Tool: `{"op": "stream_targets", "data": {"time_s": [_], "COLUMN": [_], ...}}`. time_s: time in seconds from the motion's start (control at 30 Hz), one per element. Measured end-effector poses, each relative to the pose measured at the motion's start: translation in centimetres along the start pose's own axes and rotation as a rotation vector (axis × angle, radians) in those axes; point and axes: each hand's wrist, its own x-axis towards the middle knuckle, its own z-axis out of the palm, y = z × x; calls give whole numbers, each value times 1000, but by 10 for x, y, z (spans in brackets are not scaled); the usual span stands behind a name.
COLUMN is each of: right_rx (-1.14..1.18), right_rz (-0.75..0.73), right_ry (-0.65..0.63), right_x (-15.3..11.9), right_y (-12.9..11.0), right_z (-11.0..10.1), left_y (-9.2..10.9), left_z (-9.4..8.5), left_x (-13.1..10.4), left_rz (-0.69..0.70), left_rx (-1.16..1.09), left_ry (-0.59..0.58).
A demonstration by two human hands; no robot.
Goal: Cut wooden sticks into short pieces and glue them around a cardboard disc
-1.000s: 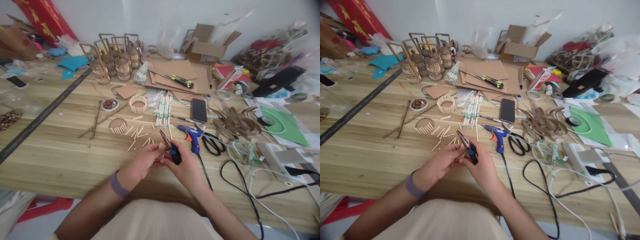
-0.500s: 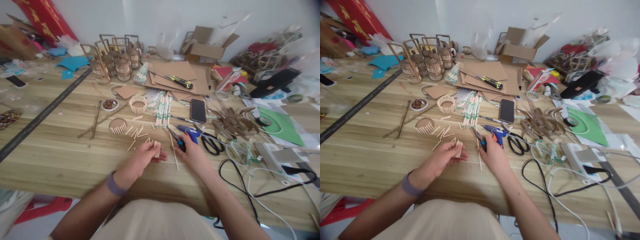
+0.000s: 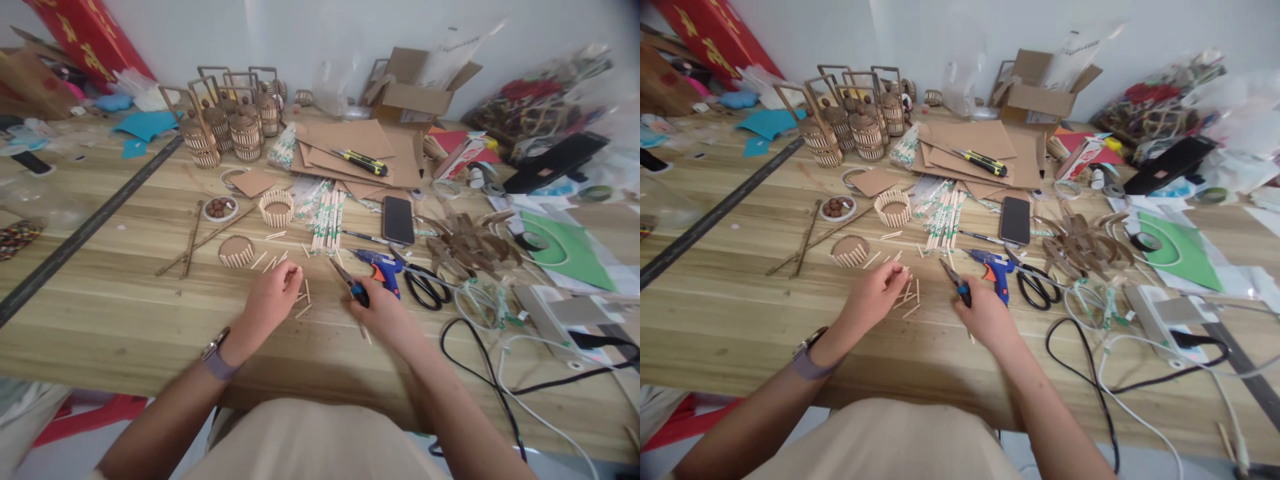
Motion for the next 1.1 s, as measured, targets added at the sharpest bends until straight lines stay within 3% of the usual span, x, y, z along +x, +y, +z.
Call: {"op": "stream_targets", "data": {"time_s": [0.2, 0.3, 0.37, 0.47, 0.53, 0.7, 0.83, 0.97, 1.1], "right_rx": [385, 587, 714, 863, 926, 1036, 1008, 767, 528], "right_rz": [-111, -106, -106, -138, -163, -154, -134, -131, -233], "right_ry": [9, 45, 64, 94, 108, 101, 100, 191, 246], "right_x": [-9, -12, -12, -10, -7, -4, -5, -12, -23], "right_y": [-1, -6, -12, -25, -32, -41, -38, -31, -29], "right_z": [-19, -23, -24, -24, -22, -15, -10, -3, 2], "left_y": [4, 12, 20, 31, 37, 40, 39, 34, 31], "left_z": [-2, -4, -3, 1, 5, 12, 12, 13, 18], "left_x": [6, 2, -3, -12, -15, -17, -17, -14, -13], "left_rz": [245, 254, 157, -13, -77, -132, -175, -267, -373], "left_rx": [101, 17, -139, -492, -672, -811, -829, -924, -1074], "left_ry": [158, 207, 94, -281, -433, -462, -465, -360, -297]}}
